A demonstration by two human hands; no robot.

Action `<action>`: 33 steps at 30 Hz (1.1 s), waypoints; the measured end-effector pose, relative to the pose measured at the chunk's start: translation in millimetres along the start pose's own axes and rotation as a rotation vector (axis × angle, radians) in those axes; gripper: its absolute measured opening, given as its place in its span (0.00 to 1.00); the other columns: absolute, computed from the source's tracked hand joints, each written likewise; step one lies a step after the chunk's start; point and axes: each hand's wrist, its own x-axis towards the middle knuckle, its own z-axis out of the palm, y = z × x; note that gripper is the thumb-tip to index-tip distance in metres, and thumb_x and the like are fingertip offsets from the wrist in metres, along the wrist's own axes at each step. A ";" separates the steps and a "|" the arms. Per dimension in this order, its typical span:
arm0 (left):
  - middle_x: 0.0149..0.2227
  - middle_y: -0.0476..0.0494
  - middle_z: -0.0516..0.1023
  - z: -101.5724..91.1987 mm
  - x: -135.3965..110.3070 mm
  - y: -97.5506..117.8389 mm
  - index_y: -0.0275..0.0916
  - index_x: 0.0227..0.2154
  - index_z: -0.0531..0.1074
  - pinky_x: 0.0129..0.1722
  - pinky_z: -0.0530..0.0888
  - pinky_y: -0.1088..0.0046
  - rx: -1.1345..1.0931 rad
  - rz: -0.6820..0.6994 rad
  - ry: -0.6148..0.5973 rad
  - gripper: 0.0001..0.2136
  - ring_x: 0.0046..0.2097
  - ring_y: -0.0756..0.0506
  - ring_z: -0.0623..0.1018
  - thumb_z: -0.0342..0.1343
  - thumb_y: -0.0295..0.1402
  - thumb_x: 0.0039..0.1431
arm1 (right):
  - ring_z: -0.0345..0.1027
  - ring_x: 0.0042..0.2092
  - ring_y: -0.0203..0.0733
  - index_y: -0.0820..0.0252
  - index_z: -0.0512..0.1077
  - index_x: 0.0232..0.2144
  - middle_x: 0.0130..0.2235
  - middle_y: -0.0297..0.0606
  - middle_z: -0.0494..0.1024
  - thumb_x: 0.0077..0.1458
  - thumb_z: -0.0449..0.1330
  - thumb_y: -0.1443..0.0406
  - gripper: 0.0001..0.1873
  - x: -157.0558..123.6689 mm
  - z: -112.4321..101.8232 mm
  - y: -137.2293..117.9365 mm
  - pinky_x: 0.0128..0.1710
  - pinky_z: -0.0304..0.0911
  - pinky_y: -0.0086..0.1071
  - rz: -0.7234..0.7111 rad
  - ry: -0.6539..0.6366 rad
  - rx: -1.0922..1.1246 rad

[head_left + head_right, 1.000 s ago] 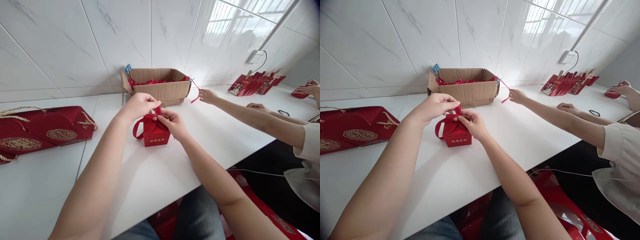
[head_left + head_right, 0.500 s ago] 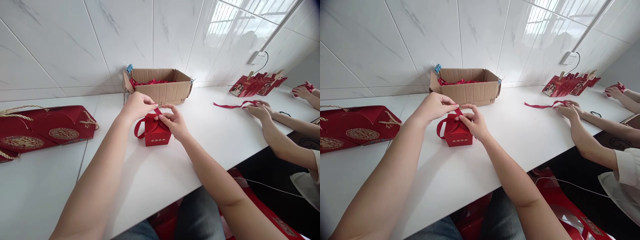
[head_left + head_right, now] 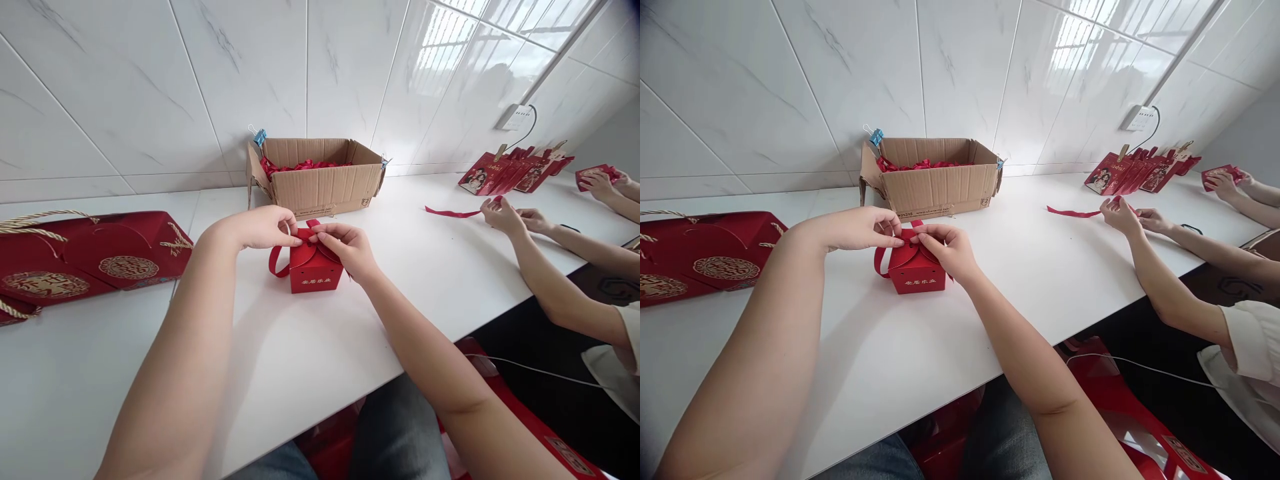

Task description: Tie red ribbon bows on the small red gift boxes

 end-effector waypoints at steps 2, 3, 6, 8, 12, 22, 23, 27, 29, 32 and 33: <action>0.31 0.47 0.76 -0.3 -0.7 0.2 0.43 0.27 0.70 0.25 0.62 0.72 0.043 0.015 -0.029 0.11 0.29 0.46 0.71 0.59 0.44 0.43 | 0.74 0.40 0.39 0.58 0.77 0.36 0.34 0.37 0.81 0.50 0.64 0.55 0.14 -0.9 -0.4 -0.9 0.45 0.69 0.35 0.000 -0.009 -0.017; 0.30 0.47 0.75 -0.1 -1.3 1.1 0.43 0.26 0.69 0.24 0.61 0.72 0.055 0.027 -0.023 0.10 0.28 0.46 0.70 0.58 0.43 0.44 | 0.74 0.40 0.39 0.58 0.76 0.39 0.34 0.36 0.81 0.51 0.64 0.55 0.16 -1.1 -0.8 -1.3 0.44 0.69 0.35 -0.002 -0.010 -0.026; 0.29 0.46 0.75 0.5 -5.4 6.0 0.43 0.27 0.70 0.23 0.60 0.70 0.047 0.085 0.093 0.07 0.27 0.46 0.69 0.56 0.39 0.46 | 0.75 0.37 0.39 0.57 0.67 0.51 0.33 0.35 0.82 0.49 0.66 0.55 0.28 -1.0 -1.4 -3.4 0.39 0.70 0.34 0.005 0.020 -0.036; 0.31 0.46 0.77 0.4 -9.9 10.3 0.44 0.29 0.71 0.25 0.62 0.70 0.013 0.151 0.185 0.05 0.29 0.45 0.71 0.55 0.37 0.47 | 0.75 0.37 0.40 0.57 0.64 0.54 0.34 0.36 0.82 0.48 0.67 0.55 0.33 -1.0 -0.8 -5.8 0.38 0.70 0.34 0.027 0.043 -0.046; 0.33 0.48 0.78 0.4 -18.6 19.0 0.45 0.28 0.73 0.29 0.64 0.70 -0.032 0.259 0.209 0.05 0.32 0.44 0.74 0.54 0.32 0.48 | 0.75 0.38 0.41 0.59 0.73 0.43 0.33 0.37 0.82 0.47 0.67 0.55 0.23 -3.0 1.9 -12.6 0.41 0.70 0.35 0.091 -0.031 -0.018; 0.36 0.48 0.76 5.6 -16.4 24.3 0.47 0.29 0.77 0.31 0.66 0.70 0.039 0.365 0.246 0.08 0.36 0.44 0.74 0.53 0.33 0.49 | 0.72 0.33 0.36 0.58 0.78 0.30 0.28 0.33 0.79 0.50 0.62 0.63 0.06 -7.5 5.1 -16.4 0.36 0.66 0.30 0.099 -0.017 -0.098; 0.38 0.48 0.75 5.8 -15.9 24.4 0.47 0.29 0.78 0.32 0.66 0.70 0.049 0.395 0.262 0.09 0.38 0.44 0.74 0.53 0.33 0.50 | 0.71 0.32 0.36 0.58 0.78 0.29 0.28 0.33 0.79 0.51 0.61 0.63 0.07 -7.7 5.8 -16.3 0.36 0.65 0.31 0.086 -0.020 -0.139; 0.41 0.47 0.74 8.5 -13.1 26.0 0.45 0.31 0.77 0.33 0.67 0.70 0.029 0.456 0.290 0.11 0.37 0.46 0.73 0.49 0.30 0.53 | 0.70 0.32 0.37 0.59 0.76 0.25 0.29 0.33 0.79 0.52 0.58 0.64 0.09 -9.3 8.0 -16.4 0.35 0.64 0.31 0.026 -0.063 -0.301; 0.41 0.46 0.74 11.7 -10.8 27.5 0.44 0.32 0.77 0.33 0.68 0.70 -0.011 0.455 0.309 0.11 0.36 0.46 0.73 0.48 0.29 0.54 | 0.69 0.32 0.37 0.59 0.75 0.26 0.29 0.33 0.78 0.53 0.57 0.64 0.09 -10.3 8.1 -16.3 0.34 0.63 0.30 0.003 -0.093 -0.329; 0.40 0.46 0.75 17.7 -5.1 29.6 0.43 0.33 0.76 0.36 0.69 0.69 -0.112 0.480 0.341 0.09 0.37 0.46 0.73 0.50 0.29 0.55 | 0.65 0.28 0.35 0.60 0.73 0.25 0.27 0.33 0.76 0.55 0.58 0.58 0.13 -10.6 7.5 -15.2 0.28 0.59 0.29 0.001 -0.106 -0.339; 0.39 0.47 0.75 19.5 -2.5 29.8 0.43 0.34 0.75 0.39 0.69 0.68 -0.147 0.491 0.350 0.08 0.38 0.46 0.74 0.51 0.30 0.55 | 0.64 0.27 0.35 0.60 0.73 0.24 0.26 0.33 0.75 0.54 0.58 0.56 0.15 -10.2 7.3 -14.5 0.27 0.58 0.29 0.003 -0.096 -0.339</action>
